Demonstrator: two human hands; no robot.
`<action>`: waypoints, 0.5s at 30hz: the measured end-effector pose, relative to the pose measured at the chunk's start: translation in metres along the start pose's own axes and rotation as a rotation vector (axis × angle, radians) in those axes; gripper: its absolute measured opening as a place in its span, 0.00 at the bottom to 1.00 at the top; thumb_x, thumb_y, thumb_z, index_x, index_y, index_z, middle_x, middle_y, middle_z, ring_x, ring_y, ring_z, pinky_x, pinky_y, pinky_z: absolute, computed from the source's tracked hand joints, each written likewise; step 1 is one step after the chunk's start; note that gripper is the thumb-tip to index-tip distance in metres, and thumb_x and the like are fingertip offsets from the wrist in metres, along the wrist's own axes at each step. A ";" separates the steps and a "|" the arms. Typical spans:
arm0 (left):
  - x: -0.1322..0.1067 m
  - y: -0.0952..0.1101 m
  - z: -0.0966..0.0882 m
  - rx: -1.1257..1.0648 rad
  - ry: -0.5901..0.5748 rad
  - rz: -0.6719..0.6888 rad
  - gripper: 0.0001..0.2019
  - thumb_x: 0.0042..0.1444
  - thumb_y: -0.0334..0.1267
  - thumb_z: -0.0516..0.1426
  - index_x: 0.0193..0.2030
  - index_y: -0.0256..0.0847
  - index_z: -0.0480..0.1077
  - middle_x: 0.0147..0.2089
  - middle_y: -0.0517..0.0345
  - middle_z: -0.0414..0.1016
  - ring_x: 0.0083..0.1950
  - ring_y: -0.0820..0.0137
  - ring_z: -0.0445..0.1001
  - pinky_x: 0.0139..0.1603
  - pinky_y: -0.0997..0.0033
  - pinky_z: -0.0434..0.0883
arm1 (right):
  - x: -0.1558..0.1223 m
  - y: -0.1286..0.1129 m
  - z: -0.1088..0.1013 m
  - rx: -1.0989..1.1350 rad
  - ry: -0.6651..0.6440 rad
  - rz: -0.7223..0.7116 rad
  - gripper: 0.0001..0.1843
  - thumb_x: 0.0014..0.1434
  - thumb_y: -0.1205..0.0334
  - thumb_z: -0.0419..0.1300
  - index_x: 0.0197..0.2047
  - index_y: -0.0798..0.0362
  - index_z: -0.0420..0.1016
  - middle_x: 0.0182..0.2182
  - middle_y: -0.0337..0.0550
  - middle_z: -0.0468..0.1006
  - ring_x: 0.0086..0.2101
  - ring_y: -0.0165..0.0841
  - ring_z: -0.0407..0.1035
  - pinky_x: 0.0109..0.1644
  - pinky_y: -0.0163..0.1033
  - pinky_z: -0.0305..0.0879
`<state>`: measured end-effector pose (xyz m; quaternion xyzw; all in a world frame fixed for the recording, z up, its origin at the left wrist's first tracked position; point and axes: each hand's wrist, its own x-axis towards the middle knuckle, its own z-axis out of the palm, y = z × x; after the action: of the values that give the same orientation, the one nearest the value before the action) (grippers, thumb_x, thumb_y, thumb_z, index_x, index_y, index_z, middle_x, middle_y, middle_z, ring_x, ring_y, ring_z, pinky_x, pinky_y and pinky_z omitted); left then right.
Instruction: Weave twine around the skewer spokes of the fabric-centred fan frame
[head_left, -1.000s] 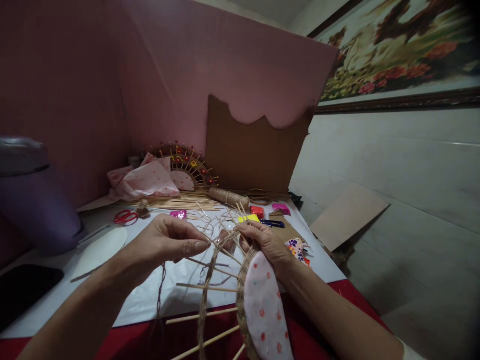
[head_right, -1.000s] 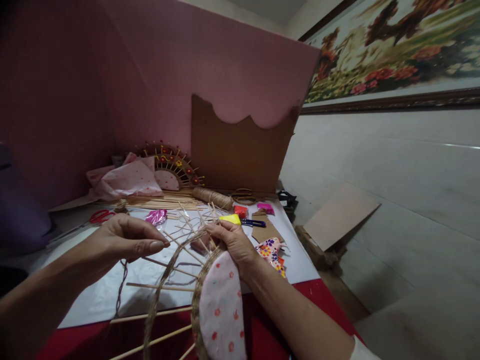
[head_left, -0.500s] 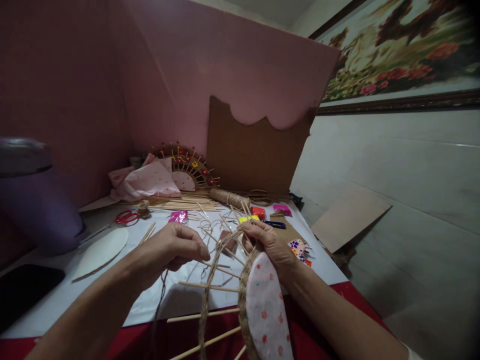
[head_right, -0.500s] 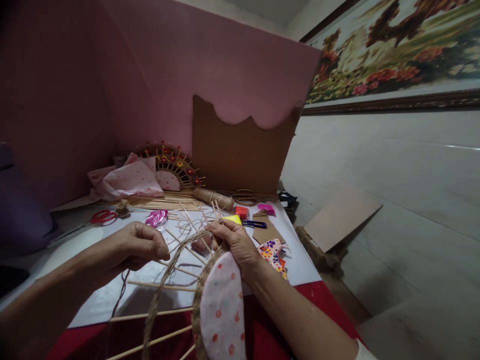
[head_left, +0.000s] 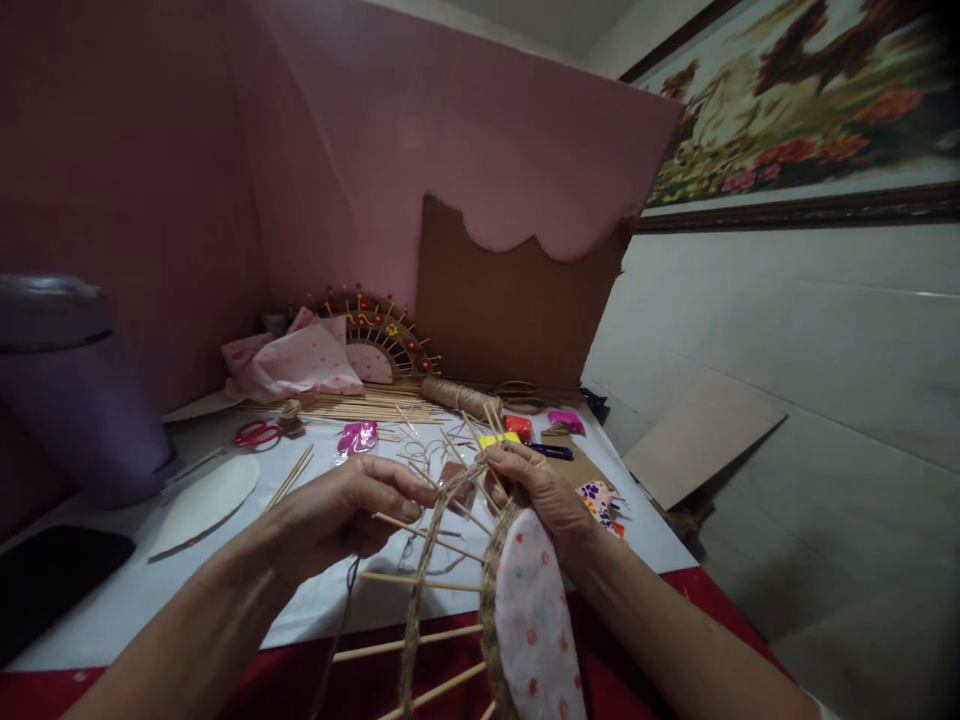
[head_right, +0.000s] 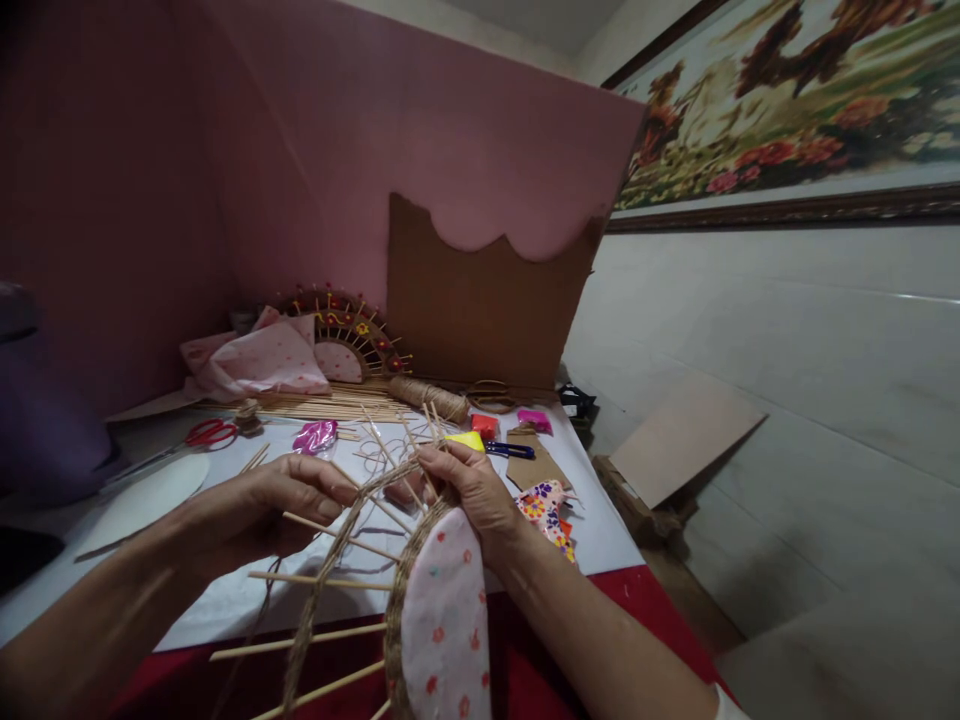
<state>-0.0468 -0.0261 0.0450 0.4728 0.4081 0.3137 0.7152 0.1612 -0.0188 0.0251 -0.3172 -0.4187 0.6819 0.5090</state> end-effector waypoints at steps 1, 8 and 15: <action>0.000 0.000 0.002 0.023 0.015 0.015 0.05 0.38 0.28 0.60 0.25 0.36 0.75 0.12 0.69 0.54 0.15 0.83 0.43 0.17 0.75 0.38 | 0.001 0.001 -0.001 -0.003 -0.003 0.005 0.12 0.46 0.59 0.66 0.23 0.57 0.68 0.15 0.34 0.67 0.16 0.21 0.57 0.20 0.28 0.53; 0.000 -0.001 0.009 0.118 -0.036 0.089 0.03 0.40 0.30 0.61 0.25 0.37 0.72 0.17 0.65 0.65 0.17 0.80 0.56 0.19 0.77 0.51 | 0.001 0.002 -0.001 -0.002 -0.031 -0.031 0.11 0.48 0.61 0.65 0.23 0.57 0.68 0.15 0.33 0.66 0.17 0.21 0.56 0.22 0.28 0.53; 0.004 -0.009 0.006 0.054 -0.091 0.187 0.04 0.43 0.28 0.60 0.27 0.37 0.70 0.24 0.62 0.70 0.24 0.77 0.62 0.28 0.75 0.58 | 0.000 0.001 0.000 0.026 -0.050 -0.025 0.13 0.47 0.61 0.65 0.20 0.56 0.66 0.15 0.33 0.66 0.18 0.22 0.58 0.24 0.29 0.57</action>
<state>-0.0388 -0.0286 0.0370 0.5418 0.3377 0.3459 0.6876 0.1606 -0.0186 0.0248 -0.2882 -0.4262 0.6886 0.5111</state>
